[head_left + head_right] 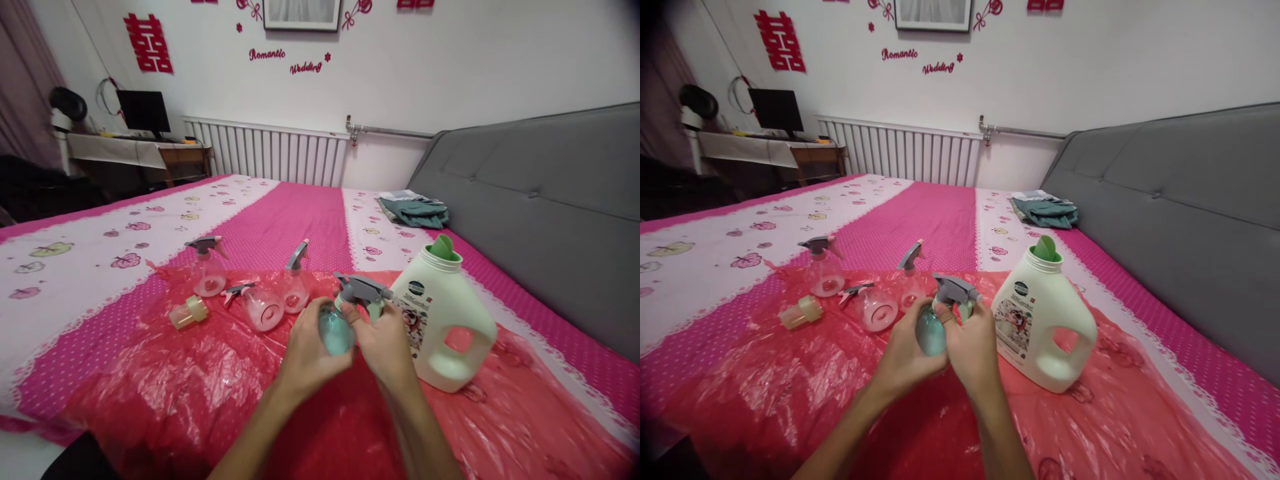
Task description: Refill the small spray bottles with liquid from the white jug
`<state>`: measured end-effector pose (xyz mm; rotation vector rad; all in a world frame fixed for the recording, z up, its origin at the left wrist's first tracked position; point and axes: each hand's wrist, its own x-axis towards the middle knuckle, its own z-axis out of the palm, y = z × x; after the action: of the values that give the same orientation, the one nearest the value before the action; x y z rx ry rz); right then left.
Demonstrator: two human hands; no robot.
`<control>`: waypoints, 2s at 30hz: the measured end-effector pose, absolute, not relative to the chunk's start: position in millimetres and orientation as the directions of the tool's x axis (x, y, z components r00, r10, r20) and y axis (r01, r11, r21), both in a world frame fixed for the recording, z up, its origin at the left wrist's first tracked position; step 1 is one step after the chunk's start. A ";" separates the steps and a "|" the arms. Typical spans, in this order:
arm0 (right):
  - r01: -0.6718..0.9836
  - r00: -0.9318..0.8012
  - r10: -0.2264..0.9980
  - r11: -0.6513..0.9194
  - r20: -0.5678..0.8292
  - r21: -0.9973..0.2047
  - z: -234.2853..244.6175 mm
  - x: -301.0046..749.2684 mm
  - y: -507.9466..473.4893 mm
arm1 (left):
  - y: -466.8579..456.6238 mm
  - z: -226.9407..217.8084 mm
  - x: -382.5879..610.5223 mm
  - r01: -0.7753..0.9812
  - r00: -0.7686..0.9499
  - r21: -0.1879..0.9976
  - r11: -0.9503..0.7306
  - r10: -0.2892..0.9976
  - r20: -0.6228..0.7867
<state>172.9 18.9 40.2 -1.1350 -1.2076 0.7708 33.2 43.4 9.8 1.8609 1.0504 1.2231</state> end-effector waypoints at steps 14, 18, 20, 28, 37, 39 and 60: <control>-0.275 -0.430 0.870 0.127 0.240 -0.953 45.6 183.5 15.7 | 50.2 -7.7 0.3 -0.201 0.789 0.978 0.050 0.600 0.131; -0.272 -0.453 0.858 0.124 0.241 -0.954 46.2 182.4 9.0 | 54.0 -17.4 -7.8 -0.255 0.837 0.965 0.056 0.513 0.191; -0.269 -0.447 0.863 0.121 0.235 -0.956 42.6 180.7 5.2 | 54.7 -22.5 -12.2 -0.239 0.868 0.967 0.085 0.466 0.174; -0.259 -0.223 0.950 0.158 0.218 -0.953 30.1 173.0 -10.2 | 37.0 -5.3 -10.5 -0.176 0.764 0.983 0.051 0.637 0.103; -0.201 -0.067 0.983 0.153 0.170 -0.968 16.6 171.6 -17.1 | 36.2 -6.0 1.5 -0.144 0.709 0.989 -0.020 0.695 0.117; -0.175 -0.076 0.982 0.160 0.175 -0.971 16.5 171.8 -16.7 | 40.8 -8.8 -1.5 -0.114 0.739 0.994 -0.007 0.667 0.089; 0.189 0.708 0.677 0.091 0.200 -0.978 -21.9 155.9 143.9 | 23.1 18.8 -115.5 0.288 0.383 0.929 -0.232 0.917 0.111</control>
<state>155.9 143.9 -21.9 -1.4672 -0.7566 0.4194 -115.5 23.1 18.8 1.7373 1.0631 0.8723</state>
